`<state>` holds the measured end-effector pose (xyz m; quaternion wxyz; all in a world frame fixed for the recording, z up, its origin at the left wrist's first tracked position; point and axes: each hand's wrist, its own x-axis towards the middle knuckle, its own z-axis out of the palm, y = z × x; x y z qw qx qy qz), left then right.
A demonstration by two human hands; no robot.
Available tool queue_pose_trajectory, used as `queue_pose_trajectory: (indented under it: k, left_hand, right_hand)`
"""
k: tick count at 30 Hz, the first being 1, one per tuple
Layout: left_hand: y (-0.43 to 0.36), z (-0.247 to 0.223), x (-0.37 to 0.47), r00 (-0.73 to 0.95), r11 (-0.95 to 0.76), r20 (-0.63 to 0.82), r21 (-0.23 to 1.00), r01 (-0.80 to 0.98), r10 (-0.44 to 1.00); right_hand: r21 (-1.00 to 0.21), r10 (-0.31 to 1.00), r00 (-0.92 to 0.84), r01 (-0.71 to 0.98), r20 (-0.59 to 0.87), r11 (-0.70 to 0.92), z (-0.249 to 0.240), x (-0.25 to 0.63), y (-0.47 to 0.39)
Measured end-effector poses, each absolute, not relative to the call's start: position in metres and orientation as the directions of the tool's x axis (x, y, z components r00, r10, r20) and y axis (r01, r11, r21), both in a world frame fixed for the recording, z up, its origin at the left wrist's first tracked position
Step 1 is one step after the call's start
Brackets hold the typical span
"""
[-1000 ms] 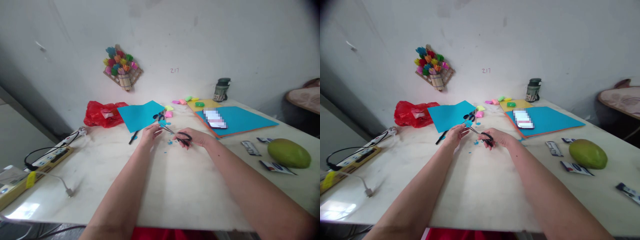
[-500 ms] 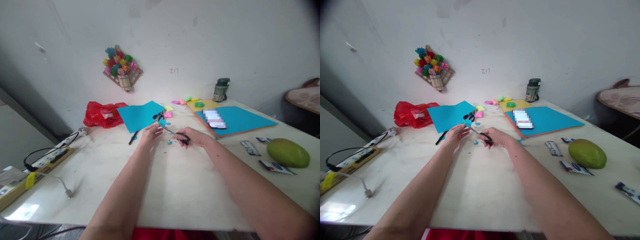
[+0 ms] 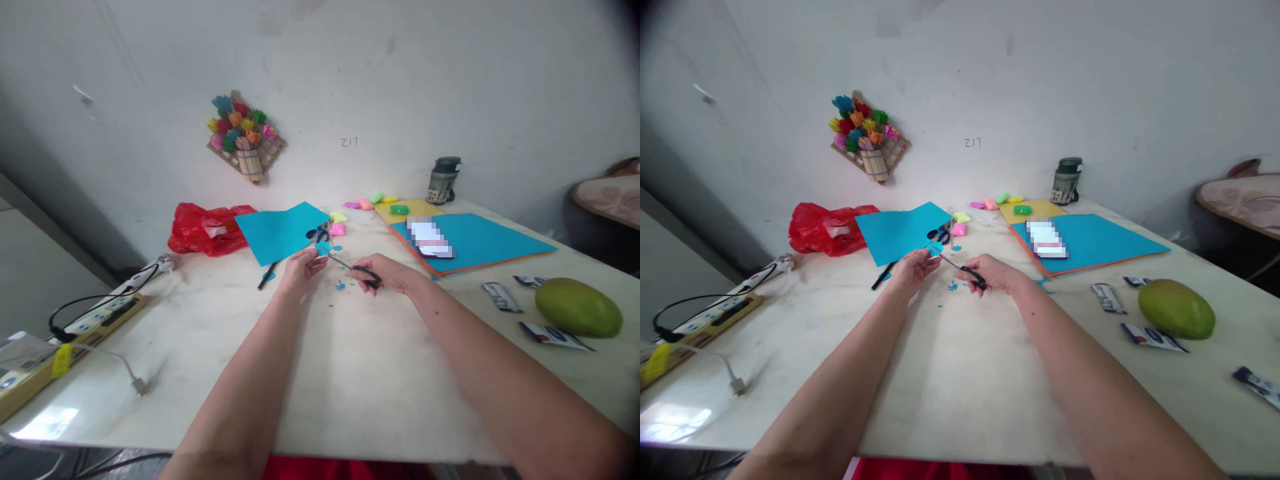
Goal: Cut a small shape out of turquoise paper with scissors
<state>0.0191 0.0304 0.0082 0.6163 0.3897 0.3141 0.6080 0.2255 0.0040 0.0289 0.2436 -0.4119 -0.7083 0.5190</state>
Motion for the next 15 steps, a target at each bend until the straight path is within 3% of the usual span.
queue_pose_trajectory:
  k: [15]
  left_hand:
    - [0.0296, 0.0078, 0.0109, 0.171, 0.038, 0.044, 0.894, -0.446, 0.984]
  right_hand:
    - [-0.922, 0.844, -0.53, 0.362, -0.084, 0.136, 0.029, 0.2258, 0.0042]
